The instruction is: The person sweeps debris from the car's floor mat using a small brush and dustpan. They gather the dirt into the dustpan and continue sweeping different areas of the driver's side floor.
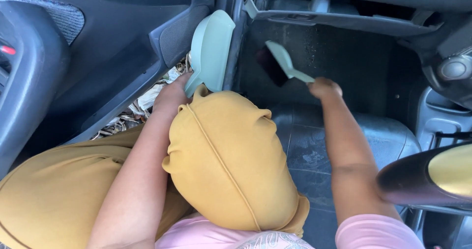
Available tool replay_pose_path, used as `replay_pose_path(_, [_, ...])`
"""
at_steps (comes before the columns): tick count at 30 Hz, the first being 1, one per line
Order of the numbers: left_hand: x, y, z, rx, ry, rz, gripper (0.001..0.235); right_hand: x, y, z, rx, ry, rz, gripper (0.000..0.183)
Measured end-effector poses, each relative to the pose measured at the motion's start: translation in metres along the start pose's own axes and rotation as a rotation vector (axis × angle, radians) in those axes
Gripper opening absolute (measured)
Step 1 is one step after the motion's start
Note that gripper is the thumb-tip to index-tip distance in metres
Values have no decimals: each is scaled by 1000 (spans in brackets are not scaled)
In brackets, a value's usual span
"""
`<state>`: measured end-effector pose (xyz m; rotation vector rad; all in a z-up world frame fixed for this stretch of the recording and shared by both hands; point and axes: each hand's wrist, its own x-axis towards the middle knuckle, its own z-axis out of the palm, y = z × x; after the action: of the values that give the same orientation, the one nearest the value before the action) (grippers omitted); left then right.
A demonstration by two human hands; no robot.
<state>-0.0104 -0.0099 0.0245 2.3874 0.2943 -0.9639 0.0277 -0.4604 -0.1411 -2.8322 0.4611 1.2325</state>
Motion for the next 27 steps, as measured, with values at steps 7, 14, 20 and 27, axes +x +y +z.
replay_pose_path(7, [-5,11,-2,-29,-20,2,65,-39,46,-18,72,161,96,63])
replay_pose_path(14, [2,-1,2,-7,-34,-24,68,-69,-44,-32,-88,-53,-206,65])
replay_pose_path(20, [1,-2,-1,-34,-32,-41,69,-5,27,-2,32,118,184,62])
replay_pose_path(27, [7,5,5,-22,-49,-10,67,-44,45,-7,123,155,124,64])
